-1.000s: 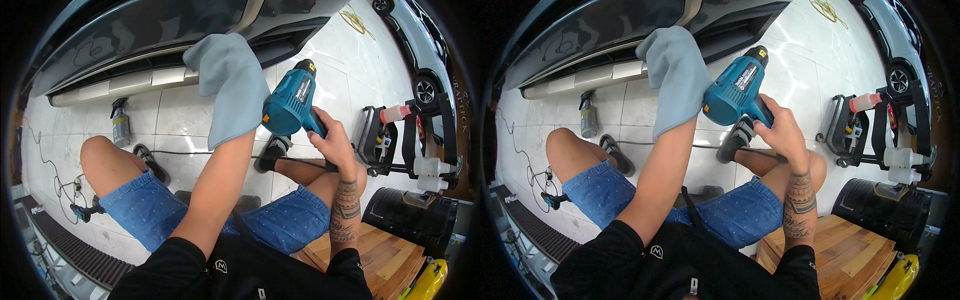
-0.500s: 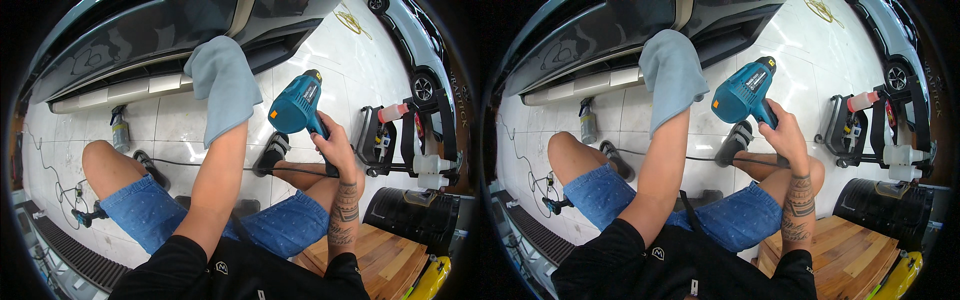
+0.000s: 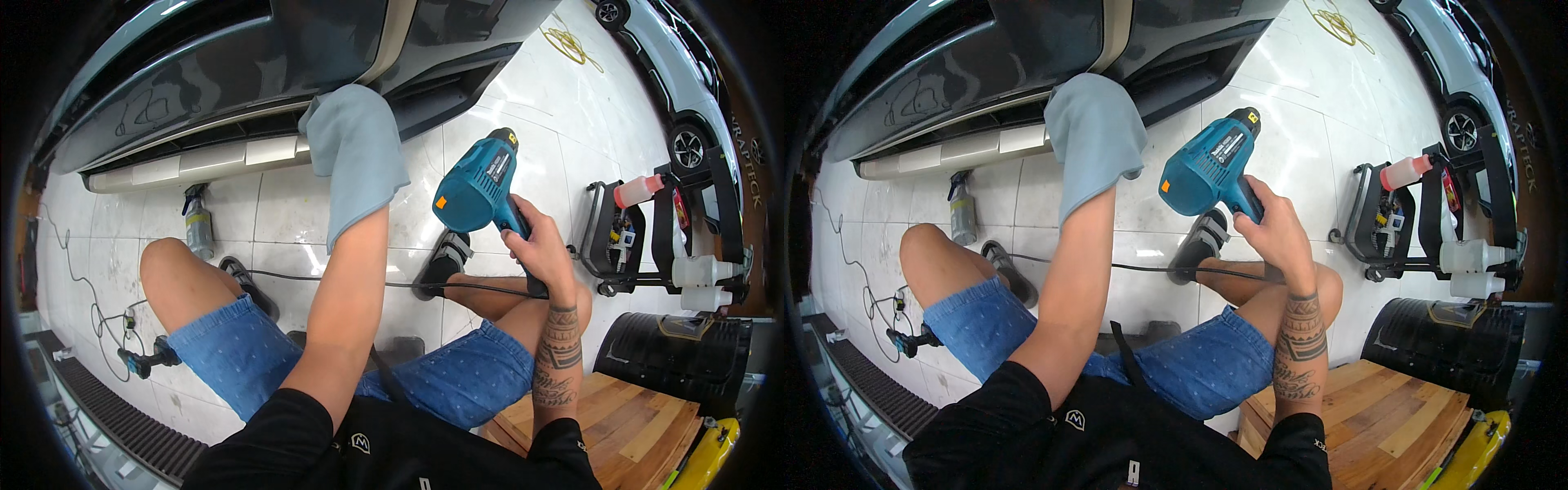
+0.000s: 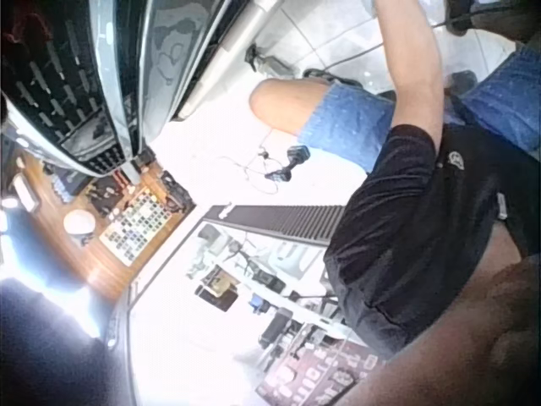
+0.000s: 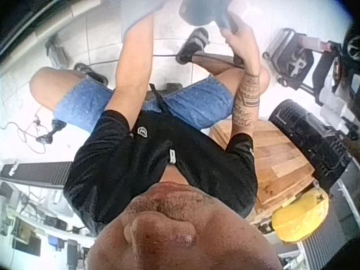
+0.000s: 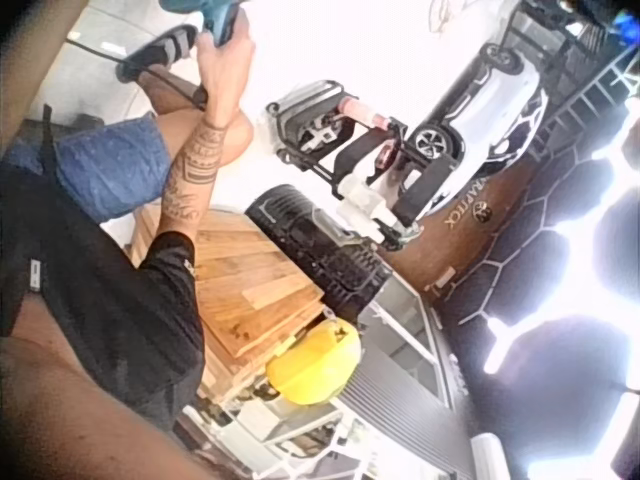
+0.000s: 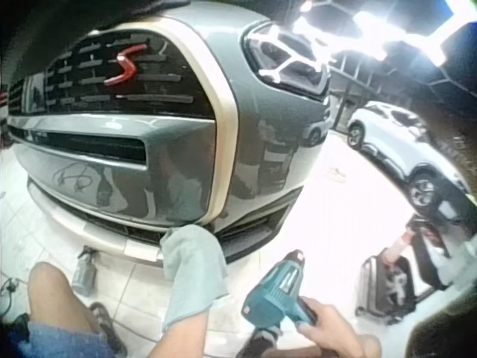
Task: The person applies a protective film to the front bumper of a car. They use a heat gun to warm the material and a squeegee to smooth it out, ensuring it adheres properly to the contours of the bumper.
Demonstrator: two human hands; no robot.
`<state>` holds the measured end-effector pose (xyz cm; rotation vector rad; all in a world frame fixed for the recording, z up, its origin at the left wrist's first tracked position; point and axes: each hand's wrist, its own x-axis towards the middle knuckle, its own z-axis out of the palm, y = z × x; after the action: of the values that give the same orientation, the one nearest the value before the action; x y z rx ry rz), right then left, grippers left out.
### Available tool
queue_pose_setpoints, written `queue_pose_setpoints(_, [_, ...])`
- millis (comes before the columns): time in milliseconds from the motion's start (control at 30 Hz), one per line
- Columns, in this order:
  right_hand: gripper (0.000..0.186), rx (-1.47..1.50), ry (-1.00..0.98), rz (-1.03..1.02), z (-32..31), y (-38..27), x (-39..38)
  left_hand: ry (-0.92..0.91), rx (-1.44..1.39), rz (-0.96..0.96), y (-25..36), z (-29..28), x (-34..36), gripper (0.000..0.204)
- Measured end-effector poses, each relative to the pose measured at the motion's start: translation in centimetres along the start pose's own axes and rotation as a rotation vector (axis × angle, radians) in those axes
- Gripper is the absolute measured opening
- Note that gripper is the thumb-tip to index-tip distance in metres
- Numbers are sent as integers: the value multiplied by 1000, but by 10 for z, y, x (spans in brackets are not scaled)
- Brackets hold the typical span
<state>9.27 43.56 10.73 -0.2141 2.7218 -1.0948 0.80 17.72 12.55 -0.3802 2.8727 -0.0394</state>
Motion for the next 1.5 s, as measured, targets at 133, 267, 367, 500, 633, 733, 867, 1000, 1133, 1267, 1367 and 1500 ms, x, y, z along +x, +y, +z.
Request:
queue_pose_setpoints(133, [52,-15,-11,4,1,-8,2,293,113,130,-16,26,3,17])
queue_pose_setpoints(267, [51,-19,-19,-36,2,-9,7,520,171,270,-32,42,4,11])
queue_pose_setpoints(367, [52,-28,-44,-18,7,-14,8,608,145,321,-43,50,2,9])
queue_pose_setpoints(500, [52,-29,-56,-43,9,-15,10,680,37,317,-48,42,-15,6])
queue_pose_setpoints(633, [52,-52,-78,12,6,-13,8,657,90,274,-42,4,-51,4])
queue_pose_setpoints(733, [53,-62,-65,-18,6,-11,8,701,64,319,-48,-2,-50,4])
queue_pose_setpoints(867, [53,-53,-83,20,5,-18,6,556,-20,241,-45,-8,-40,7])
queue_pose_setpoints(1000, [55,-46,-99,-90,7,-10,9,288,225,129,-37,-27,-37,9])
queue_pose_setpoints(1133, [54,-52,-79,-35,5,-13,4,115,281,141,-44,-42,-48,11])
queue_pose_setpoints(1267, [54,-55,-101,-37,6,-19,2,474,169,207,-70,-16,-37,10])
queue_pose_setpoints(1367, [54,-53,-133,-17,5,-26,3,598,128,299,-83,-8,-34,10])
queue_pose_setpoints(1500, [54,-59,-132,-76,8,-23,4,596,149,466,-101,-16,-40,10])
